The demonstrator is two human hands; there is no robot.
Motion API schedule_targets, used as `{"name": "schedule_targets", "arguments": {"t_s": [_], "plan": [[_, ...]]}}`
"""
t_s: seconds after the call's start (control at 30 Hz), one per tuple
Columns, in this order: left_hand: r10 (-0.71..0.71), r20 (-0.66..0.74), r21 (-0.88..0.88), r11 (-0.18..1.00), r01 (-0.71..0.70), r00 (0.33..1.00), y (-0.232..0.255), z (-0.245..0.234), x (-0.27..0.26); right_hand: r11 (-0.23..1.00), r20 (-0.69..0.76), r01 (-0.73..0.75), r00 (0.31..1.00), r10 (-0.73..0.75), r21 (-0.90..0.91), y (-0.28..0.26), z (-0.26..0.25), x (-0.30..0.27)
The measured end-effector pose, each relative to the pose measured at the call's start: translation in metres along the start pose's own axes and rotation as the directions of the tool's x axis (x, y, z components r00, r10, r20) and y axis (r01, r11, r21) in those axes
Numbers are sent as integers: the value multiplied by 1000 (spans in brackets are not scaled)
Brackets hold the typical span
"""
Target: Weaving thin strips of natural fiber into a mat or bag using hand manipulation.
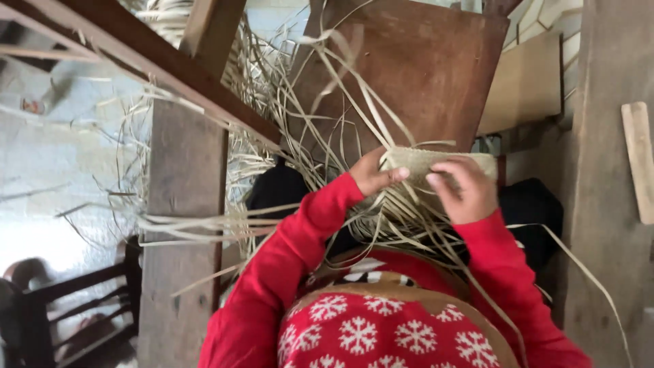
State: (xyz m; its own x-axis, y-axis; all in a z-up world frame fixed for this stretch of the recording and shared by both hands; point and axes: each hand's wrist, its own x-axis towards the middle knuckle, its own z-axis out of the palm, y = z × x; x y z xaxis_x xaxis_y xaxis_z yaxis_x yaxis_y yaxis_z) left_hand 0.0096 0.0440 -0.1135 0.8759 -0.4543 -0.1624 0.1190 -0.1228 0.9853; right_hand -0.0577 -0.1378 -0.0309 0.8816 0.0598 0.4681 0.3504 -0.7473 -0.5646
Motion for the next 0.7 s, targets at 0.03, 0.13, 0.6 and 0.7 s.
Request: {"name": "schedule_targets", "arguments": {"t_s": [0.03,0.13,0.6,0.7], "plan": [[81,101,5,997,-82,992,7,-3,0,997,3,82,997,-82,-10,-2,1,1],[205,253,-23,978,-206,946,24,-12,-4,971,-11,218,975,-220,-102,6,-1,8],[-553,333,901,425,-86,763,133,-64,-120,985,-27,-141,990,139,-103,109,-15,-39],[-530,27,957,257,130,848,154,-88,-159,991,-38,-81,996,77,-107,105,-8,-32]]}}
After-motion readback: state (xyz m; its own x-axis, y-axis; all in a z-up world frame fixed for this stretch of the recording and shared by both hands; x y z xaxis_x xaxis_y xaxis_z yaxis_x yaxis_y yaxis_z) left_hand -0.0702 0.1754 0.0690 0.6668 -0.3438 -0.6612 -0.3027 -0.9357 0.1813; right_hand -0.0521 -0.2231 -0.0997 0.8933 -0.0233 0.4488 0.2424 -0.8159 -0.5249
